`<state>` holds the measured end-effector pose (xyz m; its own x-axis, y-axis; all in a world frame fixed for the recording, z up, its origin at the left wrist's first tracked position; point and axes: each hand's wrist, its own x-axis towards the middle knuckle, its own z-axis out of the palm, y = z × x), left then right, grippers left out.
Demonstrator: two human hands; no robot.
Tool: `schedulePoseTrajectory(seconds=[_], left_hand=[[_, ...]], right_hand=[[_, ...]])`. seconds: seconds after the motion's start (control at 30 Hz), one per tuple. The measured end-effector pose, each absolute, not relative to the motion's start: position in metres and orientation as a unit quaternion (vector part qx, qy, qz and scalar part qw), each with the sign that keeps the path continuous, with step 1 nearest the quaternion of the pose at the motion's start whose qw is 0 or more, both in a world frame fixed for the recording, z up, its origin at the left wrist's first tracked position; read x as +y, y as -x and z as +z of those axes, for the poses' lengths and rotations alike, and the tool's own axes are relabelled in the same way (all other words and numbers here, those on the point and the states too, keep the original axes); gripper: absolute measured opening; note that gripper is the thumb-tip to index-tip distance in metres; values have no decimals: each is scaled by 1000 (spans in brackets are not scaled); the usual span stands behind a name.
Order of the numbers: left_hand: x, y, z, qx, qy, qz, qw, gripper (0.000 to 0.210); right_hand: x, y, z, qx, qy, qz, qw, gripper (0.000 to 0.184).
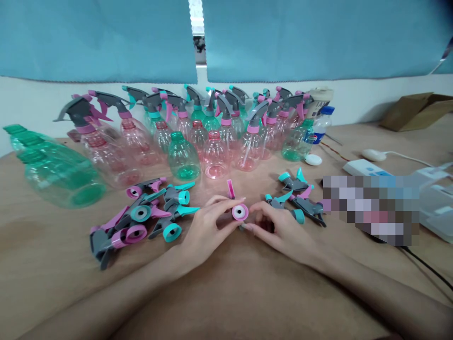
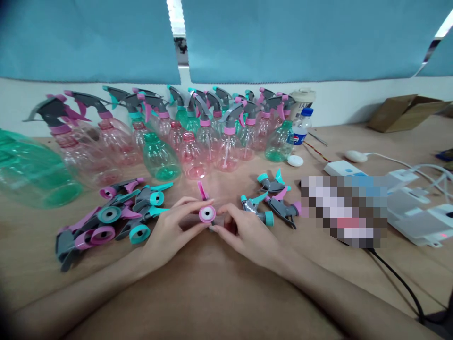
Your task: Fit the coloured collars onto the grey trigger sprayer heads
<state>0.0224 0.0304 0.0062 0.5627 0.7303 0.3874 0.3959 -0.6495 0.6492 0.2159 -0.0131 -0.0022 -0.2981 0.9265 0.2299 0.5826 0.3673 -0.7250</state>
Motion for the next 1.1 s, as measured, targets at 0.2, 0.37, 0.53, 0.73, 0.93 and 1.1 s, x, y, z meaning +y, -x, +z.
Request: schedulePoseTrajectory(seconds=[0.2,0.37,0.53,0.73,0.93,1.1], left_hand=[[30,-23,7,315,-854,311,274,35],[31,-23,8,312,-850,326,271,31],[32,-22,6,306,-851,328,272,33],[32,-22,5,306,-858,316,264,37],[31,-24,6,335,-843,322,272,42],[31,-25,6,319,-856,321,249,20]], right_hand=[[-14,-217,-3,-761,492,276,320,32],[-15,-218,-3,-770,493,265,306,33],[-15,-219,-3,-772,491,273,299,35],[-15,-219,-4,-769,497,247,316,33],[-19,-220,-1,-762,501,176,370,35],[-24,-218,1,-809,467,102,340,30]])
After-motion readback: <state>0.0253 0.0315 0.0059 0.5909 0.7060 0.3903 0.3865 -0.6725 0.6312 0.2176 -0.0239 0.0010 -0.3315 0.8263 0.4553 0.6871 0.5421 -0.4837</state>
